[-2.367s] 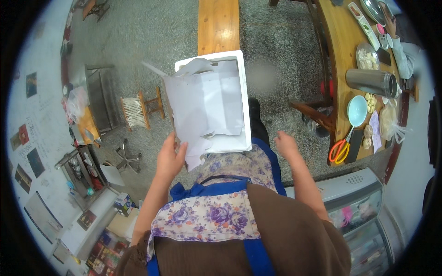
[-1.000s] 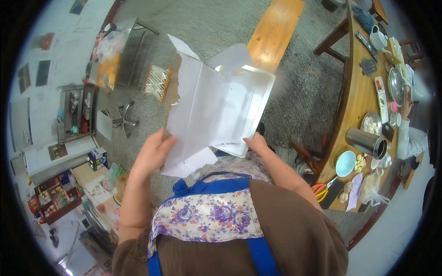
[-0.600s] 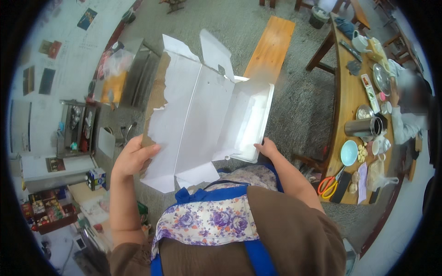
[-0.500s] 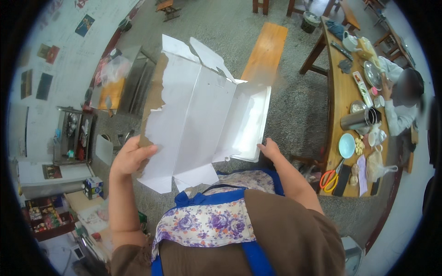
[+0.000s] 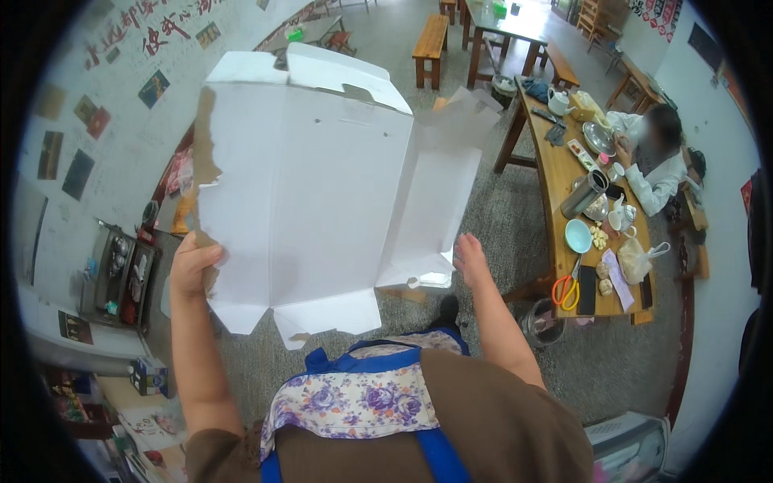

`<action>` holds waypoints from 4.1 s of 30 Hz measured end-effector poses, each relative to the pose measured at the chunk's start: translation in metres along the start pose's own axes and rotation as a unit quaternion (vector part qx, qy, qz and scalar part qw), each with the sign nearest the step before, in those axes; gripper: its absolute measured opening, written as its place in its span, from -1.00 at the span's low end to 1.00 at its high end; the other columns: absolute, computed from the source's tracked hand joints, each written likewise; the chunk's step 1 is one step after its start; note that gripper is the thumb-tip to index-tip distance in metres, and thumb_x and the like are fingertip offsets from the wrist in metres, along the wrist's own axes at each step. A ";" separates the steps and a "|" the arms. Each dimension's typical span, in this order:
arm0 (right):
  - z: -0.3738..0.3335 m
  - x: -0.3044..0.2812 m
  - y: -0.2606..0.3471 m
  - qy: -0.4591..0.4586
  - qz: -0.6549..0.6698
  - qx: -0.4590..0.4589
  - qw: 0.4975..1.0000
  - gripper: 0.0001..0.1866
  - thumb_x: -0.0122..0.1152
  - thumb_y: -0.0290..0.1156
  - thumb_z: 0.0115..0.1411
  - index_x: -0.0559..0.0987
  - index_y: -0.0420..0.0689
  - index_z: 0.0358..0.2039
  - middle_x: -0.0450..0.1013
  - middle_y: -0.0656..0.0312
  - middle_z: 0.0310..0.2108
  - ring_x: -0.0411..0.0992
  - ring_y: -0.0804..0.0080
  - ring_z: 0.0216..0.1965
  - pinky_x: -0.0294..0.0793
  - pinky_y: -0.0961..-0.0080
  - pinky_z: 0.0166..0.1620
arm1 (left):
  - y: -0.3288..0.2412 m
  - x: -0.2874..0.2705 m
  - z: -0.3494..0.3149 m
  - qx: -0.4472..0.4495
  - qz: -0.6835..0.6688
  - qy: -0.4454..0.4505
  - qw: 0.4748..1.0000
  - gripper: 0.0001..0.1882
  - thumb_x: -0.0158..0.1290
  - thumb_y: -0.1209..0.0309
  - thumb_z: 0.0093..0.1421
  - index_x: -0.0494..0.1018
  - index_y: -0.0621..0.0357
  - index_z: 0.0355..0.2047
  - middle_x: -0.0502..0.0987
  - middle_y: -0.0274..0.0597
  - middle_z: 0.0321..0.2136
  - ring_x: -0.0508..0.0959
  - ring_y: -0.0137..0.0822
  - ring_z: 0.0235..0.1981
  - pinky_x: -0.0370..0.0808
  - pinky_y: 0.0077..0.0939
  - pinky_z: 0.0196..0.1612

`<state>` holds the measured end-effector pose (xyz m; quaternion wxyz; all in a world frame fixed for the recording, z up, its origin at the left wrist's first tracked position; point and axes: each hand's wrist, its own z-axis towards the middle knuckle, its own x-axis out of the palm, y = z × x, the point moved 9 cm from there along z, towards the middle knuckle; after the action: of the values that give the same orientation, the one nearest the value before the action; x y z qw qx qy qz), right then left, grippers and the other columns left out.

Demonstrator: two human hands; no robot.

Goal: The person unfolds a flat white styrofoam box, aligns the side panels, and uses scissors to trim excess material. The person then folds the box into a three-dimensional container and places it on a wooden bench.

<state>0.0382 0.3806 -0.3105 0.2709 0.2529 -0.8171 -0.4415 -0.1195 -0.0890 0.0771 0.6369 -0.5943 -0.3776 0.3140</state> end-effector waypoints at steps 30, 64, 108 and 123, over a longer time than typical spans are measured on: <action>-0.142 -0.374 0.073 -0.222 -0.385 -0.125 0.887 -0.77 0.26 -0.30 0.13 0.59 -0.22 -0.31 0.57 -0.01 -0.35 0.55 0.13 -0.25 0.50 0.33 -0.18 | 0.029 0.111 0.031 0.127 0.039 0.022 0.991 -0.38 -0.08 0.26 0.23 0.16 0.31 0.25 0.42 0.03 0.08 0.51 -0.09 0.01 0.44 -0.22 0.10; -0.231 -0.149 0.093 0.451 -0.158 0.029 0.878 -0.50 0.35 -0.31 0.09 0.44 -0.28 -0.02 0.43 0.31 -0.41 0.41 0.57 -0.39 0.40 0.62 -0.31 | 0.032 0.159 -0.064 0.178 -0.190 -0.039 0.965 -0.35 -0.04 0.12 0.20 0.24 0.24 0.22 0.46 0.01 0.05 0.50 -0.10 0.03 0.45 -0.22 0.09; -0.263 -0.025 0.175 0.544 -0.138 -0.191 0.805 -0.41 -0.16 0.20 0.32 0.41 -0.17 -0.31 0.33 0.29 -0.46 0.29 0.51 -0.41 0.35 0.52 -0.27 | 0.091 0.133 -0.100 0.190 -0.200 -0.044 0.960 -0.28 0.21 0.29 0.11 0.22 0.24 0.24 0.43 -0.08 0.11 0.45 -0.07 0.12 0.38 -0.18 0.19; -0.233 -0.033 0.141 0.413 -0.286 -0.128 0.855 -0.66 0.09 -0.18 0.31 0.48 -0.26 -0.32 0.38 0.24 -0.61 0.36 0.48 -0.55 0.39 0.46 -0.42 | 0.132 0.123 -0.102 0.104 -0.190 -0.076 0.973 -0.37 0.18 0.40 0.17 0.26 0.26 0.22 0.46 -0.13 0.10 0.46 -0.14 0.11 0.39 -0.21 0.18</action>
<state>0.1927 0.3342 -0.0891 0.4754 0.5979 -0.4576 -0.4551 0.0383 -0.0247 -0.0416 0.7126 -0.4167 -0.4962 0.2691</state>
